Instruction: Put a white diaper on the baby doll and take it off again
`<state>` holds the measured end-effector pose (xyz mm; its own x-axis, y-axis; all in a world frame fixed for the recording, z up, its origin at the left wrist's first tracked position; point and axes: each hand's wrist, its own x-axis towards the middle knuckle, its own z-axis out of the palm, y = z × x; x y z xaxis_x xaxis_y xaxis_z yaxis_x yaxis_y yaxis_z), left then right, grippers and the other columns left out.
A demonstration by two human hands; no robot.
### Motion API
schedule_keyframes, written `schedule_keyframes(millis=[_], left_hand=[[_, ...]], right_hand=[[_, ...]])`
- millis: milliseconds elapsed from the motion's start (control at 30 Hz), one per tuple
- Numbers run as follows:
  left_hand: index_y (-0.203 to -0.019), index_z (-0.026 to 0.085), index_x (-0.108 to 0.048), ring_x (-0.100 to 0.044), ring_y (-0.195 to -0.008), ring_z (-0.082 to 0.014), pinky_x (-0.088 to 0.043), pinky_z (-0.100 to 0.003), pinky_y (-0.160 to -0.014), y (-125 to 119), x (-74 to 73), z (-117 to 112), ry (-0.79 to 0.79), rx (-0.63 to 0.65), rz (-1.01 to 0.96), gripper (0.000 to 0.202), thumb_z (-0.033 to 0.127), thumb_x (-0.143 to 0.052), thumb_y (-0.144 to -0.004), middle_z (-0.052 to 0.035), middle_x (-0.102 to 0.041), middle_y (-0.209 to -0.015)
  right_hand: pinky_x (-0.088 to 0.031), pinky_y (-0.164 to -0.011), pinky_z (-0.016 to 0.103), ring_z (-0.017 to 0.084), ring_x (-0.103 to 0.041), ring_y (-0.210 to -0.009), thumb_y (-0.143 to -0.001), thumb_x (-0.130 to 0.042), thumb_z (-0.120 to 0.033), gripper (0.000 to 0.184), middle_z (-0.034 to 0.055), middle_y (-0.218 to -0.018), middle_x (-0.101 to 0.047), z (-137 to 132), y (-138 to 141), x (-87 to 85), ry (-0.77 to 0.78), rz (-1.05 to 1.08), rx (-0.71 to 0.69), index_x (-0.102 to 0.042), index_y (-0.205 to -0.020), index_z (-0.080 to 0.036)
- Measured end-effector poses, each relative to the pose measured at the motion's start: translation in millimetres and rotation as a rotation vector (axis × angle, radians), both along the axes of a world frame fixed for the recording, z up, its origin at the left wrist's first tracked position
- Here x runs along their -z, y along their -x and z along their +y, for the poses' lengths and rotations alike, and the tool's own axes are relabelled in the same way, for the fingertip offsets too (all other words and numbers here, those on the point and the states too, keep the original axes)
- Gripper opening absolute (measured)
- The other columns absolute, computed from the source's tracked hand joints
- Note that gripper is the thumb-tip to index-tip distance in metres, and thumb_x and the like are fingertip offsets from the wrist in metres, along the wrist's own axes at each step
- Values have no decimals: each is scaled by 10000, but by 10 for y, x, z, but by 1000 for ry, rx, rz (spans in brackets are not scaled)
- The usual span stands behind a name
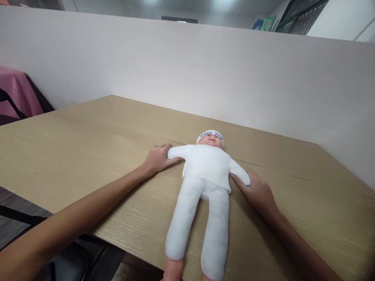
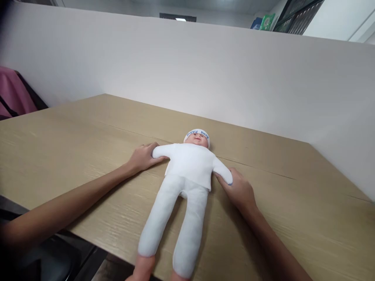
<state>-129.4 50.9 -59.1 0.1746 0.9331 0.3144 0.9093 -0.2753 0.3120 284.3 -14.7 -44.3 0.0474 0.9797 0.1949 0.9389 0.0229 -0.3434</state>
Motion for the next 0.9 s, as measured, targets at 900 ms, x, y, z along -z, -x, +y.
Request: schedule_keyframes(millis=[900], left_hand=[[-1430,198,-691,-673,-1194,-359,-450,-471,-1087,-63,174,830,-103,122,-99,758,820,-624,-1001,-152,-788,-1327]], right_hand=[[-514,-959,488,384,-728,-1134,-1075,-463,-743,638,124,-1265,-827,763,-234,254,-277,-48,-118,-758,-1343,-244]])
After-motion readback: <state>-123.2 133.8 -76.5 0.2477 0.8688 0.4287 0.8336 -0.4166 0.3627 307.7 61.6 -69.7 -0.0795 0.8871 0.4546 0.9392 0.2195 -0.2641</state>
